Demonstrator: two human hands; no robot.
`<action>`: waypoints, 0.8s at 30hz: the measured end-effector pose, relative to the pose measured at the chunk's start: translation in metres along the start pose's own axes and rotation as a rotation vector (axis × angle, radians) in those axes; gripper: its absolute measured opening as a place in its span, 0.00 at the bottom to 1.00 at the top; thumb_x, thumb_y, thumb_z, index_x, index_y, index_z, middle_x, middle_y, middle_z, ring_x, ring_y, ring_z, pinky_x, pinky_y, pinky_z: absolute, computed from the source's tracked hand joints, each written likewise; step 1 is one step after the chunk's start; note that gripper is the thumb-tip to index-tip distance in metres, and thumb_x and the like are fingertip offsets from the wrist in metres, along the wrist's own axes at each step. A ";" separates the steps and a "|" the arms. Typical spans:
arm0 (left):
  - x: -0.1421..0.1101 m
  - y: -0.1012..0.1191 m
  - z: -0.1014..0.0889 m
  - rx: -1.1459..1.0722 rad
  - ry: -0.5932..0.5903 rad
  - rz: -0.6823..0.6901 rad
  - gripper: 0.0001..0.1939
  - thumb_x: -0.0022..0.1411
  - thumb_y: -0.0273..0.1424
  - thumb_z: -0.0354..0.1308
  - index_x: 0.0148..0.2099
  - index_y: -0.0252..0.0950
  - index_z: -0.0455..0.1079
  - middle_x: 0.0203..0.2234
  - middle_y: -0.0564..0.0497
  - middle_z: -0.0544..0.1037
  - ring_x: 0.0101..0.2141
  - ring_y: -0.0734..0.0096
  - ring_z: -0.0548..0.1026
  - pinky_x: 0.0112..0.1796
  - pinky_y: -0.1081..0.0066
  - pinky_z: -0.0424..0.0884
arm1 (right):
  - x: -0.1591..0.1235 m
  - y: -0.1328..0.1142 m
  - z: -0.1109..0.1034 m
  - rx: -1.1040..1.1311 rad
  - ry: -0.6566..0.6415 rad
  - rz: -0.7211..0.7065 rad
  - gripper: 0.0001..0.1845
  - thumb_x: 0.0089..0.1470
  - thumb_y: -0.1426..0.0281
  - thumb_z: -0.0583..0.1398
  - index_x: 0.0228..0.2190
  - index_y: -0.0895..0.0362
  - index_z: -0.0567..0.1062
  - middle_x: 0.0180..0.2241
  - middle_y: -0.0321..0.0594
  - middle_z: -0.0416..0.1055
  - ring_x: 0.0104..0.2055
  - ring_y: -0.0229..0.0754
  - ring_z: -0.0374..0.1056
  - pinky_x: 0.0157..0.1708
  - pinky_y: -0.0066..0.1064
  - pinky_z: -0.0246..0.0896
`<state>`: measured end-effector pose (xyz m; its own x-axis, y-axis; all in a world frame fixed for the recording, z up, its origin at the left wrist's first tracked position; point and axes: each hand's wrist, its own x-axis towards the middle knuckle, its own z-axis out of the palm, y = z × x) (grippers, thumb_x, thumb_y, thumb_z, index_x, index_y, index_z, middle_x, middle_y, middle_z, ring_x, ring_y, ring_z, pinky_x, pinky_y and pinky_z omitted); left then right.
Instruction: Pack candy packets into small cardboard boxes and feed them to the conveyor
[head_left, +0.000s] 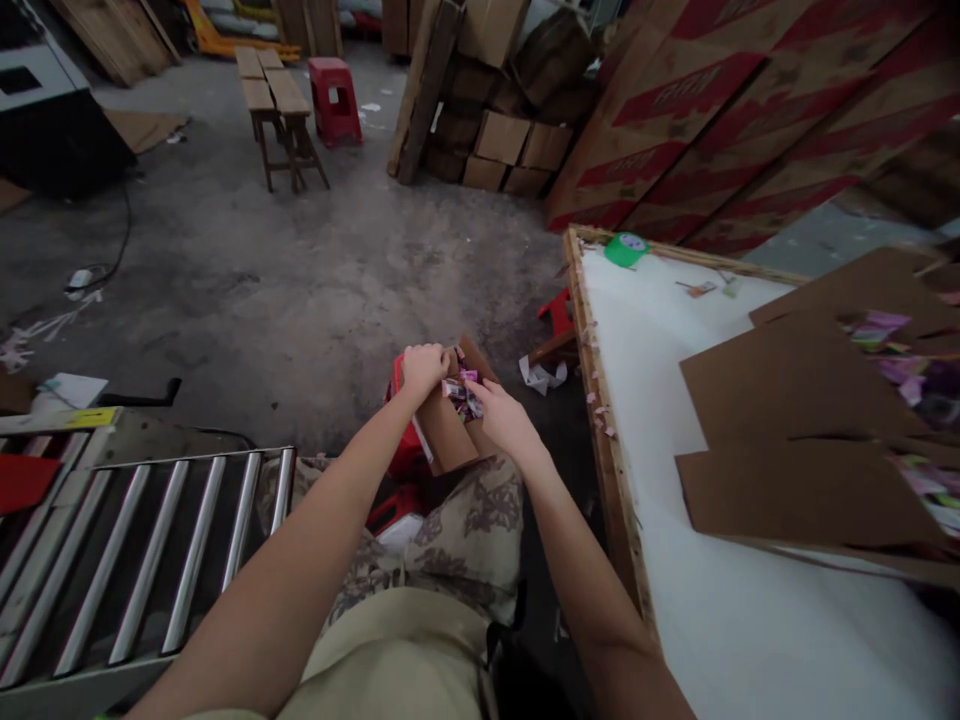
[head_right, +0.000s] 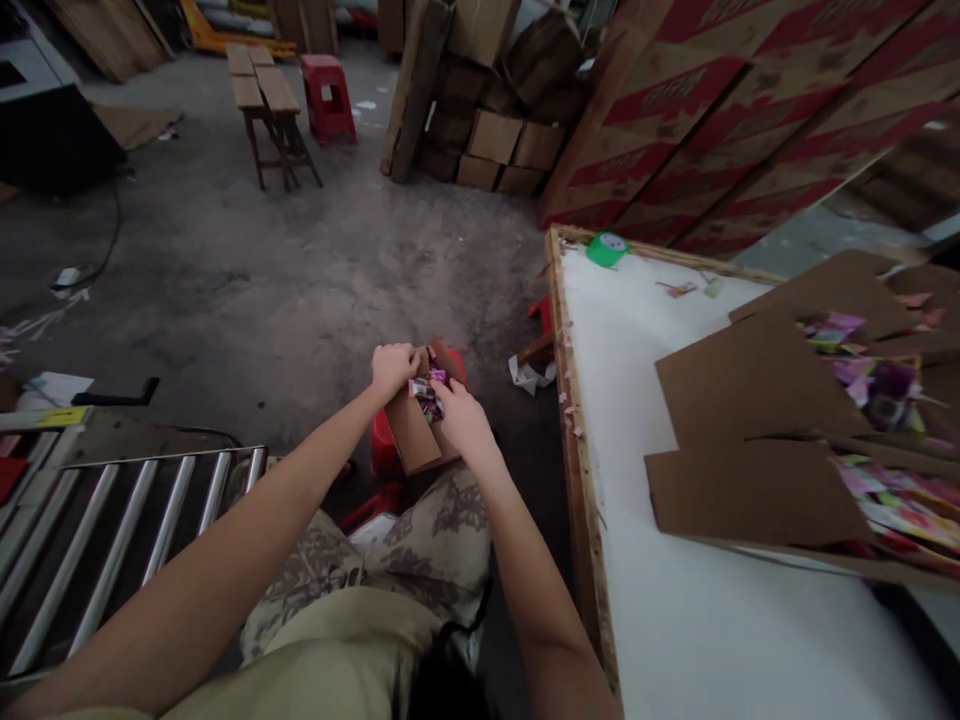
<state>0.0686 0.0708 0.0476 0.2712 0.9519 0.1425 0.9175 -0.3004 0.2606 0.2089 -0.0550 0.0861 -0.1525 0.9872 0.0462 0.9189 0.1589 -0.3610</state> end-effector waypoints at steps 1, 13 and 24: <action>0.000 0.000 0.000 -0.001 -0.003 -0.007 0.18 0.69 0.37 0.45 0.43 0.34 0.75 0.40 0.39 0.79 0.43 0.57 0.76 0.44 0.62 0.63 | -0.002 0.000 0.004 0.055 0.024 -0.010 0.30 0.59 0.77 0.52 0.62 0.55 0.64 0.63 0.50 0.59 0.61 0.50 0.61 0.60 0.42 0.58; -0.002 -0.005 0.000 -0.101 0.036 0.035 0.15 0.67 0.39 0.49 0.37 0.38 0.74 0.37 0.45 0.80 0.41 0.60 0.76 0.41 0.64 0.63 | 0.030 0.020 0.057 0.201 -0.052 0.020 0.24 0.64 0.73 0.47 0.58 0.57 0.70 0.60 0.47 0.65 0.65 0.46 0.57 0.63 0.47 0.54; -0.009 0.011 0.001 0.022 0.018 0.000 0.17 0.69 0.38 0.47 0.47 0.32 0.71 0.43 0.36 0.76 0.46 0.51 0.72 0.46 0.57 0.60 | -0.012 0.005 0.033 0.192 0.084 -0.143 0.25 0.61 0.74 0.51 0.58 0.54 0.69 0.67 0.45 0.52 0.70 0.47 0.44 0.66 0.48 0.48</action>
<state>0.0763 0.0593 0.0478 0.2665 0.9505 0.1596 0.9237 -0.2991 0.2392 0.2031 -0.0661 0.0527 -0.2382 0.9536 0.1840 0.8030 0.2999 -0.5150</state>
